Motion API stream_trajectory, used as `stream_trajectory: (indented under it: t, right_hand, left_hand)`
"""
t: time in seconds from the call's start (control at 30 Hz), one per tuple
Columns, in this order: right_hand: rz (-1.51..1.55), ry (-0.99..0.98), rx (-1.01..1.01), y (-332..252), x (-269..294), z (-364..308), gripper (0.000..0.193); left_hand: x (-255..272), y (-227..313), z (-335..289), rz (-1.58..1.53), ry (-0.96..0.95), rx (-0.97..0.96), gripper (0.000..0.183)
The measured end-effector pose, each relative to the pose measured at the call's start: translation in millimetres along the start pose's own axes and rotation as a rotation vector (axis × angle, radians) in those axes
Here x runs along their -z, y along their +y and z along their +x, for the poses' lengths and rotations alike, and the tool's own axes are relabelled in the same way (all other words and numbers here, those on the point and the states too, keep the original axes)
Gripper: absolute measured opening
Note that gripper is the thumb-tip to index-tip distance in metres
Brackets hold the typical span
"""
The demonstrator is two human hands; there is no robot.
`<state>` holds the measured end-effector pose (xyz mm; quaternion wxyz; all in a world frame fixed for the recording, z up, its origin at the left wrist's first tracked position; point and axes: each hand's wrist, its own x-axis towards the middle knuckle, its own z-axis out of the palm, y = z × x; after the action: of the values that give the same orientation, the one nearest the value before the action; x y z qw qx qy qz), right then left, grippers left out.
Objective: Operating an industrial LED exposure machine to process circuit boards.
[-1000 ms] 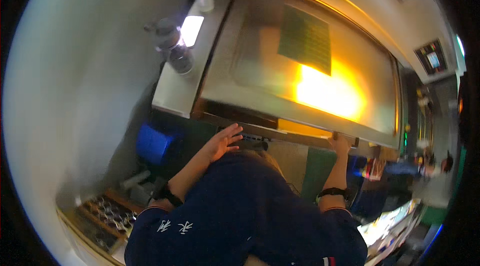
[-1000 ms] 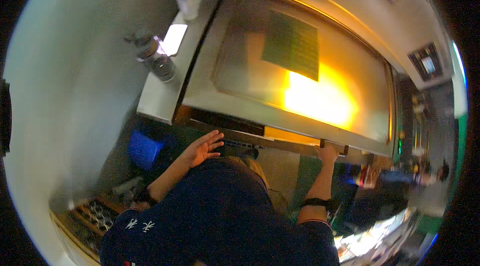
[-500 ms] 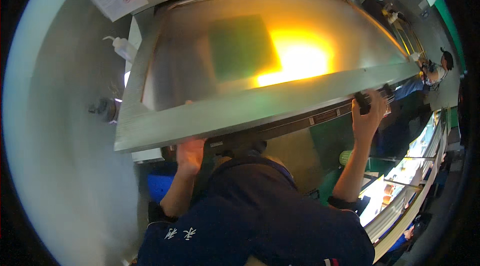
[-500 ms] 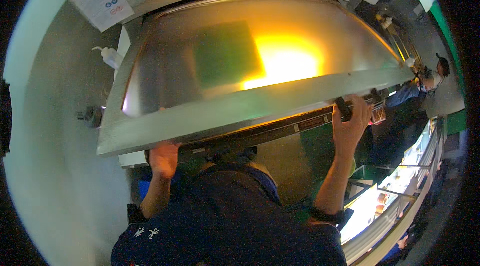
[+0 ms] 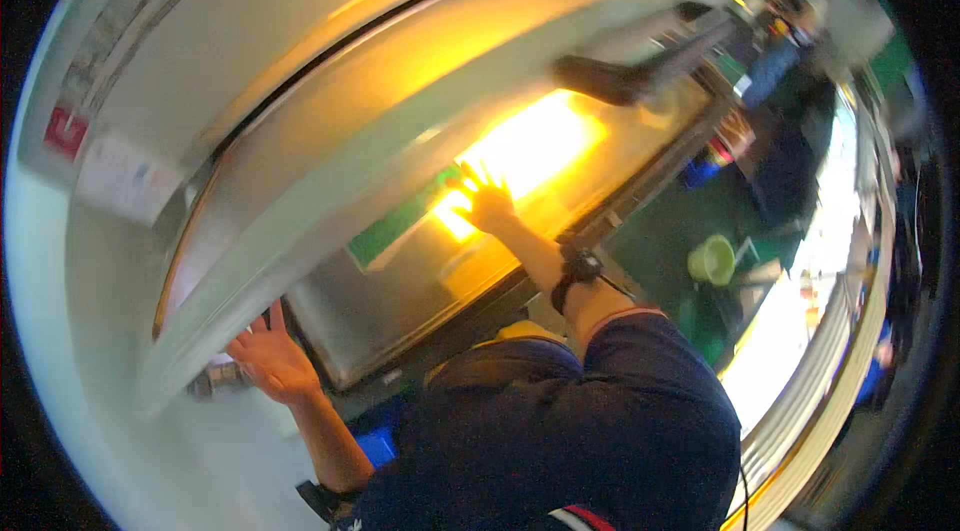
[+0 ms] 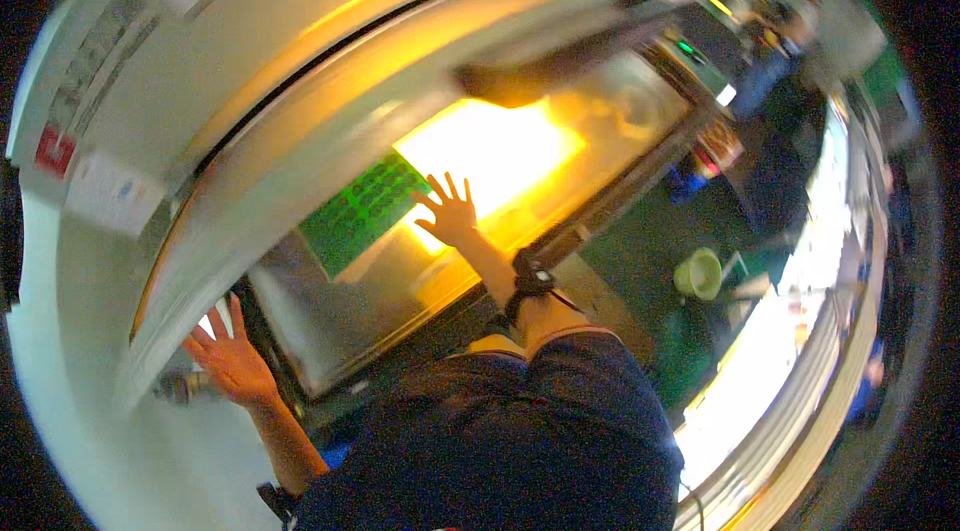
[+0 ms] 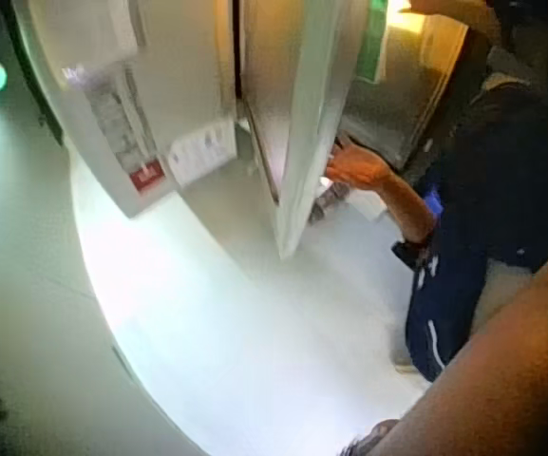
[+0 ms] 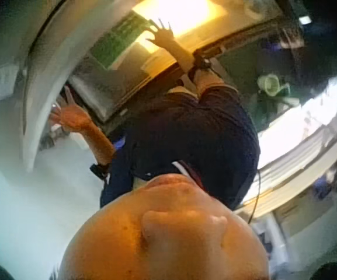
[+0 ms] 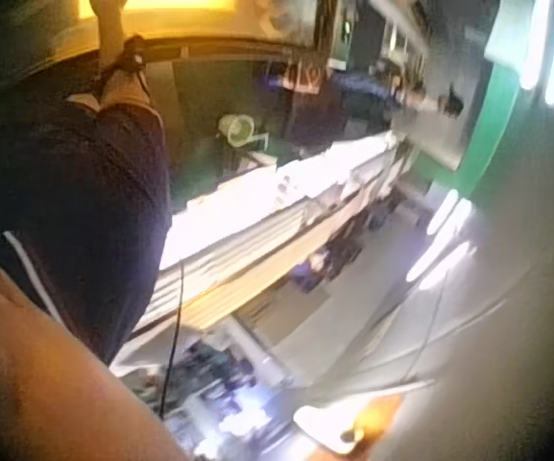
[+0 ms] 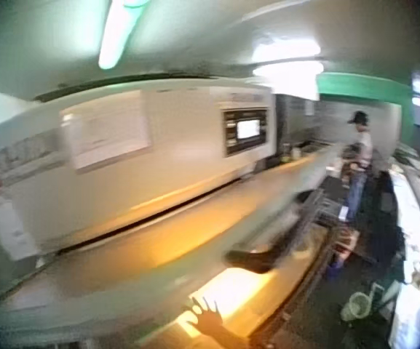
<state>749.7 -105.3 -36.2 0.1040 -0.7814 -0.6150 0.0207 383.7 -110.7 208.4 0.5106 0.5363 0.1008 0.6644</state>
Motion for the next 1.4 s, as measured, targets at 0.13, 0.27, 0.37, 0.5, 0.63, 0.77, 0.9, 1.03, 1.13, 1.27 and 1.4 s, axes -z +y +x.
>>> stream_trajectory:
  t: [0.13,0.27,0.37,0.5,0.63,0.77,0.9,1.03,1.13,1.27,1.4]
  right_hand:
    - [0.168,0.030,-0.449,29,5,31,0.066]
    - [0.170,-0.145,-0.709,40,33,7,0.070]
    - [0.409,-0.342,-0.665,34,49,-32,0.055]
    - [0.849,-0.248,-0.570,24,37,-147,0.054]
    - [1.162,0.108,-1.158,-22,61,-330,0.049]
    - [1.332,0.966,-1.432,-108,95,-499,0.044]
    - [1.189,1.429,-1.738,-168,75,-616,0.046]
    - [1.341,1.917,-1.758,-186,43,-710,0.046]
    - [1.293,2.144,-1.771,-200,40,-761,0.049]
    - [1.266,0.732,-1.971,-221,143,-769,0.043]
    - [-0.119,0.785,-1.242,-221,246,-796,0.023]
  left_hand:
    - [25,-82,-48,0.618,-0.291,0.482,0.086]
    - [47,-171,-116,1.250,-1.037,0.688,0.095]
    - [42,-155,-150,1.582,-1.146,0.442,0.099]
    - [98,-165,-161,1.361,-1.123,0.245,0.100]
    - [103,-152,-165,1.304,-1.126,0.156,0.093]
    - [111,-166,-167,1.279,-1.083,0.048,0.083]
    - [115,-179,-172,1.340,-1.130,0.001,0.079]
    - [108,-184,-178,1.388,-1.122,0.132,0.082]
    - [104,-185,-191,1.361,-1.107,0.243,0.082]
    - [50,-164,-229,1.195,-1.164,0.144,0.082]
    - [-6,-145,-288,0.796,-1.235,0.031,0.080]
